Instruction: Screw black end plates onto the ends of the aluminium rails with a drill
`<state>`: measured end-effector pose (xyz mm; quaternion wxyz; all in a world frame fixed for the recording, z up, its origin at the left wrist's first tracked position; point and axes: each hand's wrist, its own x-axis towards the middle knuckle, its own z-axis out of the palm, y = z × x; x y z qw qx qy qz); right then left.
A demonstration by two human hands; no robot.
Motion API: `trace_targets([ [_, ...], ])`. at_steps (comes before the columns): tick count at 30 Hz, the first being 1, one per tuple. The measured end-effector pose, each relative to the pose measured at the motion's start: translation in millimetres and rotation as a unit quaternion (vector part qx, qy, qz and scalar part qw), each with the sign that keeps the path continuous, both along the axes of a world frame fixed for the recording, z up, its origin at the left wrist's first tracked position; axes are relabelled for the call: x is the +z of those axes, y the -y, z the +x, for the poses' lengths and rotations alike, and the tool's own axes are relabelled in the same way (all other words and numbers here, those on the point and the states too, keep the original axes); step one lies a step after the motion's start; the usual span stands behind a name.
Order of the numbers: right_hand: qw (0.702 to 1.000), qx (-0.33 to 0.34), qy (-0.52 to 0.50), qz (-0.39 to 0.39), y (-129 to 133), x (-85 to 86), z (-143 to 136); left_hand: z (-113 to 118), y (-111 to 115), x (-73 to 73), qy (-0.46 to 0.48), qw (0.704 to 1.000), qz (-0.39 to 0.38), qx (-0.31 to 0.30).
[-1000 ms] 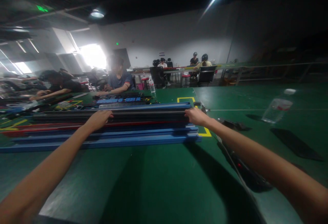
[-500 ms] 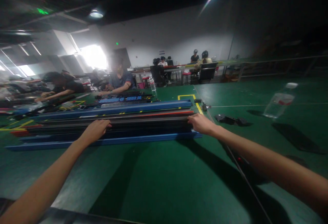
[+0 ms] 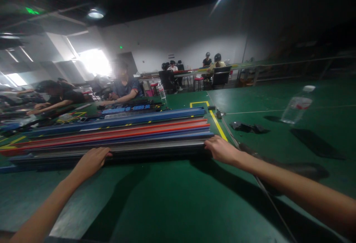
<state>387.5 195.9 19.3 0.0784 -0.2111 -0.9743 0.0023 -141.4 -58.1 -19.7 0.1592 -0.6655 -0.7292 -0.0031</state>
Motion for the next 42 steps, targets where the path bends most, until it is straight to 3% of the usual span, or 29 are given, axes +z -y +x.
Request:
trace_targets([
  [6, 1.0, 0.002, -0.011, 0.0, 9.2, -0.9, 7.0, -0.1, 14.5, -1.8, -0.013, 1.0, 0.023, 0.004],
  [17, 0.998, 0.028, -0.038, -0.03, 31.1, -14.9, 18.4, 0.2, 52.4, -5.8, -0.082, 0.991, 0.071, -0.074],
  [25, 0.998, 0.033, -0.038, -0.048, 31.2, -29.8, 14.0, -1.6, 55.4, -33.5, -0.022, 0.997, 0.059, -0.048],
  [30, 0.998, 0.033, -0.025, -0.046, 31.5, -35.5, 13.5, -0.3, 52.6, -54.5, 0.001, 0.995, 0.085, -0.05],
  [33, 0.999, 0.031, -0.016, -0.039, 31.0, -39.4, 12.8, 3.4, 51.6, -60.1, 0.009, 0.994, 0.1, -0.053],
  [38, 0.999, 0.031, 0.003, -0.014, 34.4, -40.5, 11.7, 9.8, 54.4, -56.8, 0.05, 0.991, 0.117, -0.047],
  [42, 1.0, 0.025, 0.006, -0.001, 39.5, -27.7, 11.6, 20.2, 48.9, -44.4, 0.05, 0.986, 0.147, -0.062],
])
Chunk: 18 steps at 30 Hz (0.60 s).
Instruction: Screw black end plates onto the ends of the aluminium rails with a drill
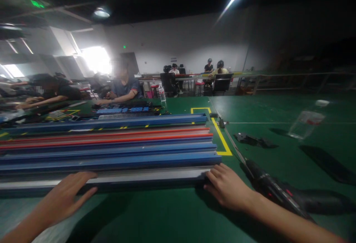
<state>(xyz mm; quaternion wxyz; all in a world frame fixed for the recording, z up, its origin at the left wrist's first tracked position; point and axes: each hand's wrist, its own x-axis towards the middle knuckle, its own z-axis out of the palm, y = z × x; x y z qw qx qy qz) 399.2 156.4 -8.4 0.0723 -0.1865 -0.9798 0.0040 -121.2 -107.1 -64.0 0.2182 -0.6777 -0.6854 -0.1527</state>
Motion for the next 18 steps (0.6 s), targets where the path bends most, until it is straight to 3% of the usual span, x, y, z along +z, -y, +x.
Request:
trace_targets([
  [4, 0.999, -0.027, -0.029, -0.002, -16.0, 18.0, -10.0, 19.8, -44.4, 25.5, -0.012, 0.999, -0.016, -0.029],
  [9, 0.991, -0.121, -0.061, 0.02, -81.6, 26.8, -48.7, 15.4, -147.0, 53.6, -0.024, 0.997, -0.07, 0.011],
  [13, 0.98, -0.189, -0.062, 0.027, -141.1, 24.6, -84.4, -14.7, -212.1, 52.9, 0.034, 0.984, -0.143, 0.096],
  [18, 0.975, -0.221, -0.021, 0.003, -188.2, 18.0, -112.3, -37.1, -250.4, 37.7, 0.055, 0.972, -0.203, 0.103],
])
